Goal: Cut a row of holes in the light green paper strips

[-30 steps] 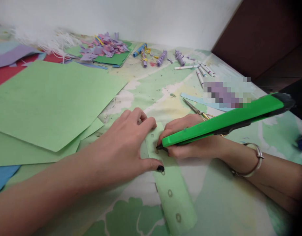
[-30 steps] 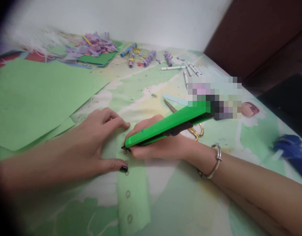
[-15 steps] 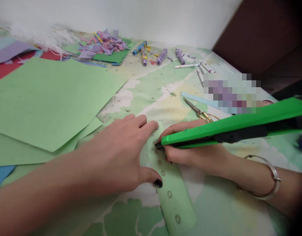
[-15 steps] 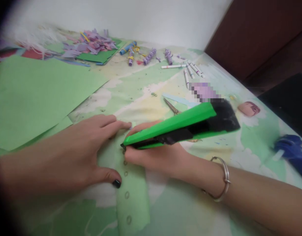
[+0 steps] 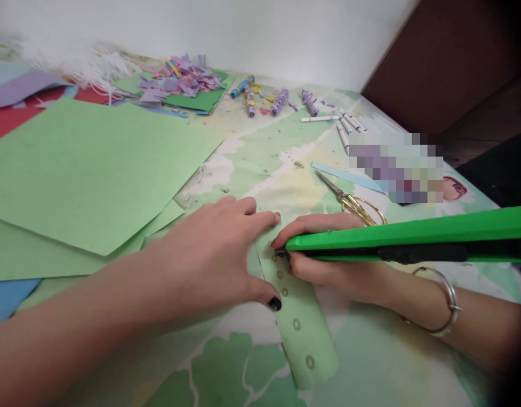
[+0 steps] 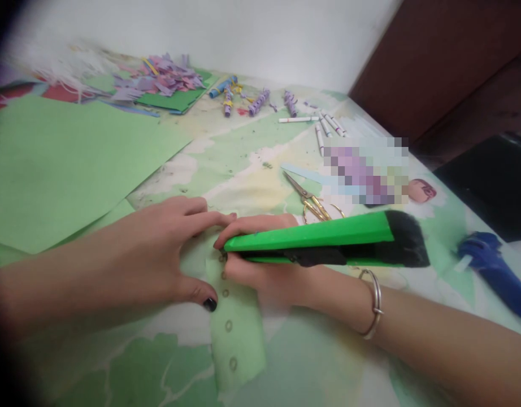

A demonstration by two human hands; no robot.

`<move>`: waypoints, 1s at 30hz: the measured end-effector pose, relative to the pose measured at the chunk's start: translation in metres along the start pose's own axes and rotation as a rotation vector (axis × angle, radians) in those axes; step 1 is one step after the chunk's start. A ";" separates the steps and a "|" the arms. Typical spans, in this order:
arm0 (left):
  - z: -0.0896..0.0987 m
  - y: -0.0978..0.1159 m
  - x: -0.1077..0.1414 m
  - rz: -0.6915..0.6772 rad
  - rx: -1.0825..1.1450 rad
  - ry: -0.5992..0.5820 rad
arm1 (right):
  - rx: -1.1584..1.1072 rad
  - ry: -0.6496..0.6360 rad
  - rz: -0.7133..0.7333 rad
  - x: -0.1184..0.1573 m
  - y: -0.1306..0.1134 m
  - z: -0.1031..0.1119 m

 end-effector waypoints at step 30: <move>-0.002 -0.015 -0.003 0.107 0.822 0.275 | -0.050 0.057 -0.343 -0.025 0.025 0.022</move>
Point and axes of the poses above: each hand's wrist, its own x-axis away from the middle knuckle, its own z-axis out of the back of the hand, y = z × x, the point moved 3 cm from there along -x, towards the middle knuckle, and after that the axes turned 7 degrees about -z, right-handed, at the moved point
